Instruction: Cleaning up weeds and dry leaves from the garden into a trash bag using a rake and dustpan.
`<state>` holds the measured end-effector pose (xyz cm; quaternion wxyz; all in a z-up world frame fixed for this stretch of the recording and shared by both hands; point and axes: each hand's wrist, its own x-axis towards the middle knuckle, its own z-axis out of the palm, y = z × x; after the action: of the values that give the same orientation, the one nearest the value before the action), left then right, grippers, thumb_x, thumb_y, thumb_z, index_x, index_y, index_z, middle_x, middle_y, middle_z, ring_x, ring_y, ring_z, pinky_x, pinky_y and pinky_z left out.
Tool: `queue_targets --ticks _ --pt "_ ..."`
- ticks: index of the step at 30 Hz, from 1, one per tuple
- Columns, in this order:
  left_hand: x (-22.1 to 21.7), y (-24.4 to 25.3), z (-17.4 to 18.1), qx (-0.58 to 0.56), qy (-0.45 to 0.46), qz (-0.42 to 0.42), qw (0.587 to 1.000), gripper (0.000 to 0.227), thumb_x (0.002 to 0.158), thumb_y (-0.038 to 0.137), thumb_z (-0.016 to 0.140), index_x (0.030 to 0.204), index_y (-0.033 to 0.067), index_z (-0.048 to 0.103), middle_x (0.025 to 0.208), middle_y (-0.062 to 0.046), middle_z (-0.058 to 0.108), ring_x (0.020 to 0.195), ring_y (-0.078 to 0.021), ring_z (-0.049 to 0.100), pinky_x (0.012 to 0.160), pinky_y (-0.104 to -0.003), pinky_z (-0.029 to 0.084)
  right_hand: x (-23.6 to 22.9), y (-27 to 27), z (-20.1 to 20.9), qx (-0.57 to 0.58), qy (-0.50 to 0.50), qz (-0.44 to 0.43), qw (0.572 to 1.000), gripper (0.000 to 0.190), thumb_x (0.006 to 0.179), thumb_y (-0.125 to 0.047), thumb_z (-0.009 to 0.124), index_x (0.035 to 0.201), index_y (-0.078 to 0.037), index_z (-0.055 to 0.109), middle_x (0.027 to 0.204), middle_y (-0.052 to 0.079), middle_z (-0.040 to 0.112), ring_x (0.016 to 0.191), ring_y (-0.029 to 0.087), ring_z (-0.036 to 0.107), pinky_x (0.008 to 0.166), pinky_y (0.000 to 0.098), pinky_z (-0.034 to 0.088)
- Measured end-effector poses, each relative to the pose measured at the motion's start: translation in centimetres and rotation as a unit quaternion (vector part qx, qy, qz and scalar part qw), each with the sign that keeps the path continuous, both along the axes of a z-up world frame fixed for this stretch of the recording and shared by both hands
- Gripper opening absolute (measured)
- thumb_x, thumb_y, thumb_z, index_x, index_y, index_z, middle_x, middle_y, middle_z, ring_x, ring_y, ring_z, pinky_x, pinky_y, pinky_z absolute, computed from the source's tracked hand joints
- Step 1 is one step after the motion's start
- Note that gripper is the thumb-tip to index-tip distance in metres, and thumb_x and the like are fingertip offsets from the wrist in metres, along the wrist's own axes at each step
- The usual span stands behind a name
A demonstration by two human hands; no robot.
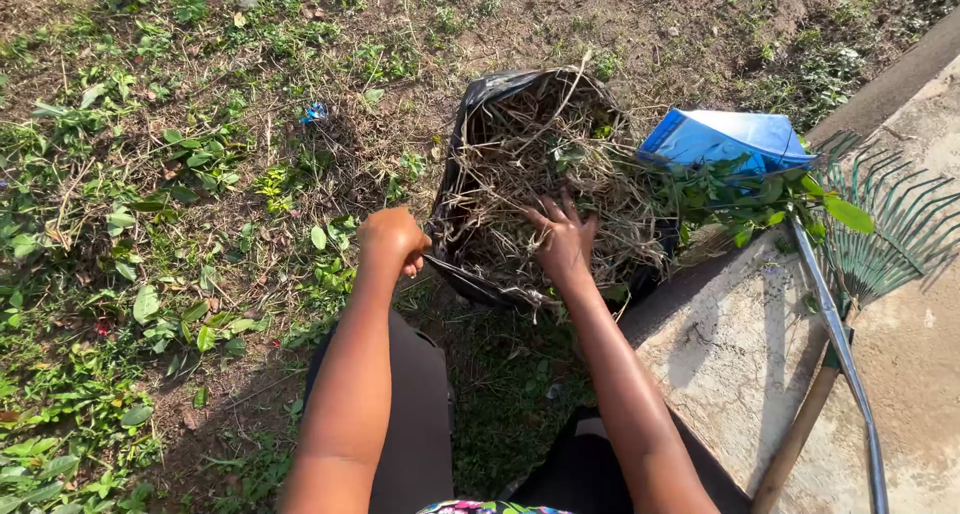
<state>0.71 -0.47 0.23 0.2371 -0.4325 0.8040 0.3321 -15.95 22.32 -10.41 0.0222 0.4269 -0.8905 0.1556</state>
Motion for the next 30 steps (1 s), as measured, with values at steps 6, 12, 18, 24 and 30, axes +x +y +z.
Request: queue_targets --ticks 6,12,18,24,30 --pt "-2.4 -3.0 -11.2 -0.180 -0.029 -0.132 0.974 0.018 0.083 0.022 0.071 0.079 0.0055 0.078 0.083 -0.013 0.074 0.071 -0.0248 0.070 0.065 -0.036 0.054 -0.1 0.1 -1.4 -0.040 0.026 -0.013 0.999 0.051 0.083 -0.013 0.072 0.130 -0.034 0.071 0.150 0.005 0.055 0.151 0.032 0.035 0.110 0.0777 0.026" --pt "-5.2 -2.6 -8.2 -0.057 0.178 -0.062 0.980 0.027 0.080 0.023 0.053 0.075 0.0118 0.077 0.077 -0.015 0.075 0.072 -0.0307 0.070 0.070 -0.043 0.052 1.8 -1.1 -3.9 0.059 0.097 0.035 0.993 0.076 0.071 0.003 0.067 0.136 -0.037 0.068 0.155 0.003 0.051 0.148 0.037 0.028 0.104 0.0786 0.019" --pt "-3.7 -2.2 -6.9 -0.155 0.059 -0.041 0.985 0.045 0.085 0.046 0.058 0.083 0.0044 0.076 0.096 -0.014 0.077 0.086 -0.0281 0.076 0.079 -0.045 0.058 -0.1 -1.8 -1.8 0.030 0.066 -0.030 0.997 0.083 0.075 0.012 0.065 0.132 -0.047 0.070 0.159 -0.004 0.050 0.156 0.028 0.029 0.119 0.0703 0.020" --pt "-7.6 1.6 -13.5 -0.155 0.021 -0.154 0.976 0.088 0.085 0.087 0.058 0.093 0.0010 0.076 0.088 -0.019 0.072 0.073 -0.0307 0.068 0.069 -0.046 0.055 -1.2 -3.4 0.2 0.005 -0.013 -0.045 0.999 0.072 0.071 0.007 0.071 0.128 -0.038 0.072 0.152 0.004 0.053 0.147 0.032 0.037 0.109 0.0675 0.028" --pt "-8.8 3.3 -8.5 0.198 0.233 -0.177 0.936 0.053 0.097 0.050 0.061 0.068 0.0060 0.057 0.059 -0.001 0.062 0.047 -0.0121 0.054 0.046 -0.034 0.044 -6.7 -3.4 -1.3 -0.089 0.005 -0.056 0.994 0.060 0.079 0.005 0.065 0.119 -0.038 0.079 0.141 0.003 0.066 0.134 0.034 0.058 0.104 0.0546 0.044"
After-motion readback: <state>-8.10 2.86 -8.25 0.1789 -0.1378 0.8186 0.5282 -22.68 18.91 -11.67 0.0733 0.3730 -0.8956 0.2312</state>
